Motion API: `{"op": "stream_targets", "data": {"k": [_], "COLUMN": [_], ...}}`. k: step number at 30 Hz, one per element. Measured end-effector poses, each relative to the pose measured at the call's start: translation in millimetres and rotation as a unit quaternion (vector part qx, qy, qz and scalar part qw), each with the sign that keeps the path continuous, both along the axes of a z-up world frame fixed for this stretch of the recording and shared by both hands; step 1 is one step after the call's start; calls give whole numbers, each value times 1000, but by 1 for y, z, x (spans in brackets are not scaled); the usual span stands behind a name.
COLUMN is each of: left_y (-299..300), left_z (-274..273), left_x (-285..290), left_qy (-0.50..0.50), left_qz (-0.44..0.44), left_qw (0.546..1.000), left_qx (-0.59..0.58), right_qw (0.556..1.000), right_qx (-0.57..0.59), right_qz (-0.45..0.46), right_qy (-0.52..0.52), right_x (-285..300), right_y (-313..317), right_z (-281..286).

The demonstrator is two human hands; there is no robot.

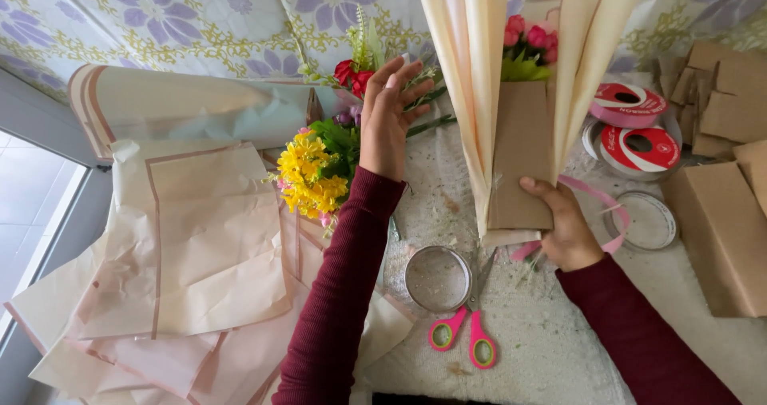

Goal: The person wraps a bouquet of artificial flowers in beige paper, securing it with tape and scissors. They fold the paper around the stems, cut tape, and adjust the wrapping to form a neat bouquet.

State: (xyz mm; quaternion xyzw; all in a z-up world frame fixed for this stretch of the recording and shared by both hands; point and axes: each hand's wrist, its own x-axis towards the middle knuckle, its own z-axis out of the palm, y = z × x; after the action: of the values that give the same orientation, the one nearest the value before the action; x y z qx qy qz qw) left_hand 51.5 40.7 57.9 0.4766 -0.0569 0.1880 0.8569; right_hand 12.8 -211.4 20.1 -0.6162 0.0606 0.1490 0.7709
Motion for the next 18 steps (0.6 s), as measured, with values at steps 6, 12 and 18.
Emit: {"op": "stream_targets", "data": {"k": [6,12,18], "left_y": [-4,-4,-12], "left_z": [15,33,23], "left_x": [-15,-27,-53], "left_qy": [27,-22,122], "left_qz": [24,-4,-189], "left_qw": [999,994,741], "left_qx": [37,107,633], "right_qw": [992,904,765], "right_qx": [-92,-424,-558], "right_qz": [41,57,-31], "right_qy": [81,13,-321], "right_x": [7,3,3], "right_y": [0,-4,-34], "right_z": [18,39,-5]}}
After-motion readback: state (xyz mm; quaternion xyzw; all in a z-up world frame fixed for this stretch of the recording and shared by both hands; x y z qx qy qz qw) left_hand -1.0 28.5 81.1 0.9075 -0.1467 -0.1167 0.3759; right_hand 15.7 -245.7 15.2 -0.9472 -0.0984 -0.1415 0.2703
